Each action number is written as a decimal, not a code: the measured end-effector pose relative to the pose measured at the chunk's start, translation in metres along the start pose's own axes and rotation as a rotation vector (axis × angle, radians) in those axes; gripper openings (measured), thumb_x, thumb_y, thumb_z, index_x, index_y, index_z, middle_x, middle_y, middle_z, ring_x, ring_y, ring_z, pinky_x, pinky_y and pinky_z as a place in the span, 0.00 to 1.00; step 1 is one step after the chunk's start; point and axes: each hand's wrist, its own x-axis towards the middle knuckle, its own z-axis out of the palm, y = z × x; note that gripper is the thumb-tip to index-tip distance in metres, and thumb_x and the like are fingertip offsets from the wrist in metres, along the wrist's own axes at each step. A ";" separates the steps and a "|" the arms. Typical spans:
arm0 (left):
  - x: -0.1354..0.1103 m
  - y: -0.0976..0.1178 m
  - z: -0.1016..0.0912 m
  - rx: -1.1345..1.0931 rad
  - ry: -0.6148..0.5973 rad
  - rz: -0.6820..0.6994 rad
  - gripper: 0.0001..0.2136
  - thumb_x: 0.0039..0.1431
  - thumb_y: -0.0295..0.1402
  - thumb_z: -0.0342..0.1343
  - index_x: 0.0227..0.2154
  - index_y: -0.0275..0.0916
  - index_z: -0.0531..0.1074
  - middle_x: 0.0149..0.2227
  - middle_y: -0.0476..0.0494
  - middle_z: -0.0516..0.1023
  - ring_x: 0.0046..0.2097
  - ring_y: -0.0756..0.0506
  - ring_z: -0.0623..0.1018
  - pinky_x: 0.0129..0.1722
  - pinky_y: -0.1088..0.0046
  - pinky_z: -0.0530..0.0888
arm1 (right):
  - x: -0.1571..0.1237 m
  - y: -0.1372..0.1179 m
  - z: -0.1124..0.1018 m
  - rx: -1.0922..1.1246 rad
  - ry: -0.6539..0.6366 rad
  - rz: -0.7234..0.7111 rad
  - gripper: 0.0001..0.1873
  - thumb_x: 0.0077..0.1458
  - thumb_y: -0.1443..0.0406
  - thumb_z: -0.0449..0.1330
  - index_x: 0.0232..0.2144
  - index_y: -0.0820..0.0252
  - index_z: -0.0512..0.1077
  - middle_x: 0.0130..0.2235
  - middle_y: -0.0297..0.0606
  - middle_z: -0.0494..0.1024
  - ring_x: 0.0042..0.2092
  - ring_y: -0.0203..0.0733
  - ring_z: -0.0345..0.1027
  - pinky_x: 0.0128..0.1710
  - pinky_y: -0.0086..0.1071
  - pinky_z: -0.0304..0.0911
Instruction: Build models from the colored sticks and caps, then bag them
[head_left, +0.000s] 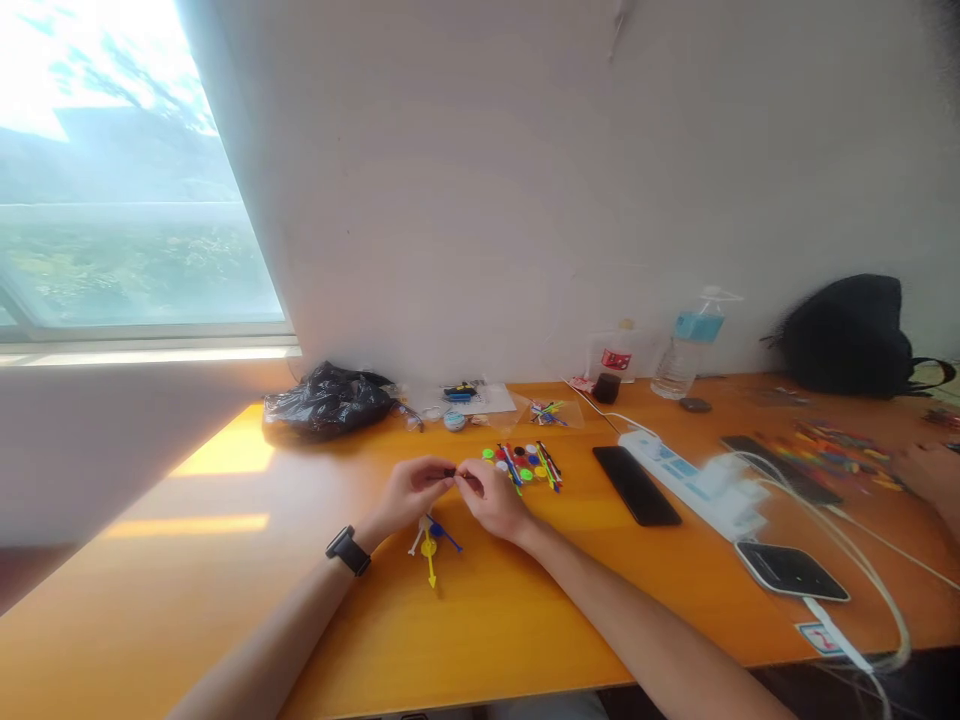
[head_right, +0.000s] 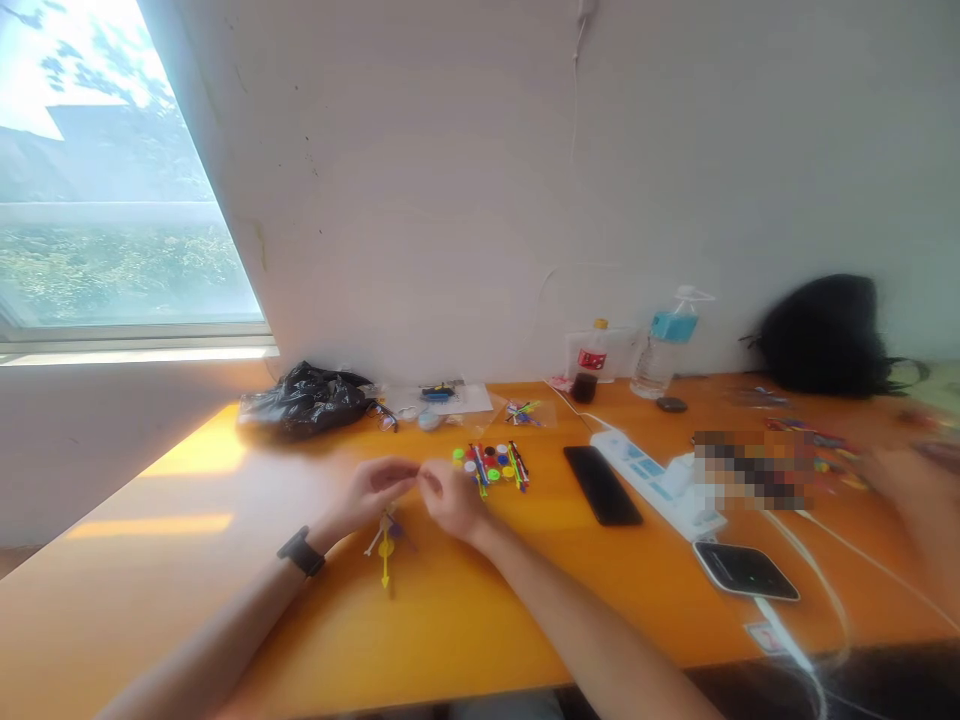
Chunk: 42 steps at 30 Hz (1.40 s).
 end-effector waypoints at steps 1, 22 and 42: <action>0.000 0.000 0.000 -0.007 0.000 0.001 0.16 0.61 0.43 0.66 0.43 0.34 0.81 0.45 0.34 0.84 0.45 0.39 0.83 0.49 0.61 0.80 | 0.000 0.000 0.000 0.002 0.000 0.000 0.07 0.66 0.65 0.56 0.35 0.57 0.73 0.33 0.36 0.76 0.33 0.41 0.68 0.34 0.32 0.59; -0.001 0.005 0.000 0.070 -0.039 -0.002 0.15 0.62 0.43 0.64 0.41 0.34 0.81 0.42 0.36 0.85 0.40 0.42 0.83 0.42 0.68 0.79 | -0.003 0.002 0.002 -0.046 -0.072 -0.005 0.10 0.66 0.65 0.56 0.31 0.58 0.70 0.29 0.33 0.72 0.30 0.38 0.64 0.31 0.30 0.53; -0.001 -0.004 -0.001 -0.054 -0.012 -0.026 0.16 0.60 0.42 0.66 0.43 0.34 0.81 0.45 0.34 0.84 0.45 0.40 0.84 0.48 0.63 0.80 | -0.002 -0.001 -0.001 -0.004 0.001 0.002 0.05 0.66 0.64 0.56 0.37 0.56 0.72 0.35 0.36 0.77 0.36 0.42 0.70 0.36 0.32 0.61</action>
